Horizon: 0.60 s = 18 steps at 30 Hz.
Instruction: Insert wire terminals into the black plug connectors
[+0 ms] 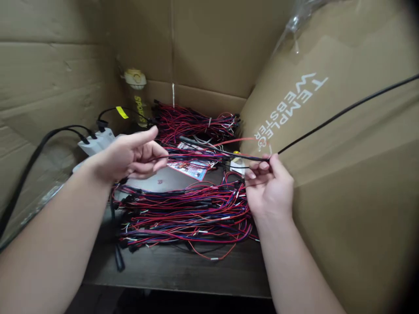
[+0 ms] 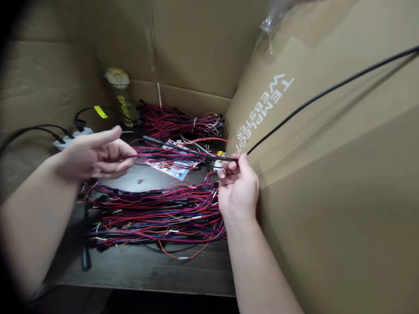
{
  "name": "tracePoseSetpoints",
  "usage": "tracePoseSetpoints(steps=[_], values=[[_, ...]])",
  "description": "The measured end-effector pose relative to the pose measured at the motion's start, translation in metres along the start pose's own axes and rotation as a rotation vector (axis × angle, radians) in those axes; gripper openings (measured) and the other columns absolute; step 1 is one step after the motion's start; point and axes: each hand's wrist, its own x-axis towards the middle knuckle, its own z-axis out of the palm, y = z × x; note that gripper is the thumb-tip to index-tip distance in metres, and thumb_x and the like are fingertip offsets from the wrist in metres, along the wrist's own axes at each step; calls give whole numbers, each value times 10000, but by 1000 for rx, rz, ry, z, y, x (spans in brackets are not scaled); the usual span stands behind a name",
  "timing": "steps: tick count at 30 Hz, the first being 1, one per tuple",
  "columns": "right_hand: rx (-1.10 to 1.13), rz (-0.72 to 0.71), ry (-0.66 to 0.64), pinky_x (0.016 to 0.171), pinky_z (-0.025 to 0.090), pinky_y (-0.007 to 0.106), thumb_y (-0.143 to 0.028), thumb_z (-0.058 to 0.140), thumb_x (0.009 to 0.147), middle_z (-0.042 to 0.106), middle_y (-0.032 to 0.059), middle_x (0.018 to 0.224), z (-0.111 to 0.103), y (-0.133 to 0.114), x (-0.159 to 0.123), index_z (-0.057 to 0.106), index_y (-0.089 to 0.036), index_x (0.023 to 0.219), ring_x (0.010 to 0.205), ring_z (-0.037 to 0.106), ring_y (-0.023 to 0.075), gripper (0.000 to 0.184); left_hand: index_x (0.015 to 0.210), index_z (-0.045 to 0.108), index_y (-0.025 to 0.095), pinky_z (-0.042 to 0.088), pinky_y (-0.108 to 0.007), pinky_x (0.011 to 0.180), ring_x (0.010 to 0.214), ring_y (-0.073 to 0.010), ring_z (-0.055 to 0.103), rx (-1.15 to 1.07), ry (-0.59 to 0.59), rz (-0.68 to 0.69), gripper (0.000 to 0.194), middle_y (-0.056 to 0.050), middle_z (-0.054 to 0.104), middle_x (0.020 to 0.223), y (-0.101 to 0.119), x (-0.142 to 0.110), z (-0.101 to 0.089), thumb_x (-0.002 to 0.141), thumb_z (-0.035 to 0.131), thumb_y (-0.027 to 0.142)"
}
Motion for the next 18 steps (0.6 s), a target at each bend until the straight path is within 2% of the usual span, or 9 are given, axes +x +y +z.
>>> tracePoseSetpoints(steps=[3, 5, 7, 10, 14, 16, 18], values=[[-21, 84, 62, 453, 431, 145, -291, 690, 931, 533, -70, 594, 1, 7, -1, 627, -161, 795, 529, 565, 50, 199, 585, 591, 167, 280, -241, 427, 428, -98, 335, -6, 53, -1, 385, 20, 325, 435, -4, 3, -20, 821, 634, 468], [-95, 74, 38, 483, 459, 147, -330, 745, 877, 558, -65, 618, -1, 14, -1, 647, -159, 828, 563, 585, 52, 203, 589, 602, 153, 316, -222, 487, 493, -88, 385, 60, 125, 23, 273, 11, 418, 490, -11, 4, -29, 750, 706, 347], [-219, 2, -29, 506, 473, 155, -433, 814, 782, 571, -65, 632, -5, 22, 1, 658, -171, 855, 588, 592, 60, 314, 655, 647, 151, 354, -228, 531, 539, -100, 441, 169, 216, 76, 275, 1, 500, 551, -20, 7, -36, 775, 686, 395], [-397, -98, -111, 503, 456, 172, -579, 861, 650, 595, -60, 627, -11, 32, 11, 668, -187, 853, 586, 581, 74, 482, 747, 711, 148, 385, -253, 561, 581, -130, 505, 471, 320, 91, 431, -20, 600, 624, -38, 14, -42, 834, 595, 553], [-629, -69, -189, 499, 468, 225, -513, 939, 523, 677, 7, 637, -14, 40, 36, 715, -146, 783, 562, 598, 113, 503, 826, 784, 143, 406, -273, 610, 649, -168, 582, 633, 379, 80, 445, -51, 712, 707, -63, 28, -51, 822, 608, 551], [-751, -58, -215, 474, 438, 239, -484, 935, 532, 696, 29, 635, -15, 44, 49, 731, -132, 786, 528, 587, 124, 480, 881, 799, 145, 425, -279, 639, 688, -182, 614, 681, 418, 87, 452, -65, 753, 774, -74, 35, -55, 844, 586, 542], [-862, -66, -216, 462, 405, 242, -455, 904, 599, 686, 22, 605, -17, 50, 61, 732, -126, 799, 486, 553, 116, 422, 909, 806, 150, 444, -286, 665, 716, -193, 635, 724, 441, 94, 450, -76, 774, 822, -84, 42, -58, 861, 573, 532]])
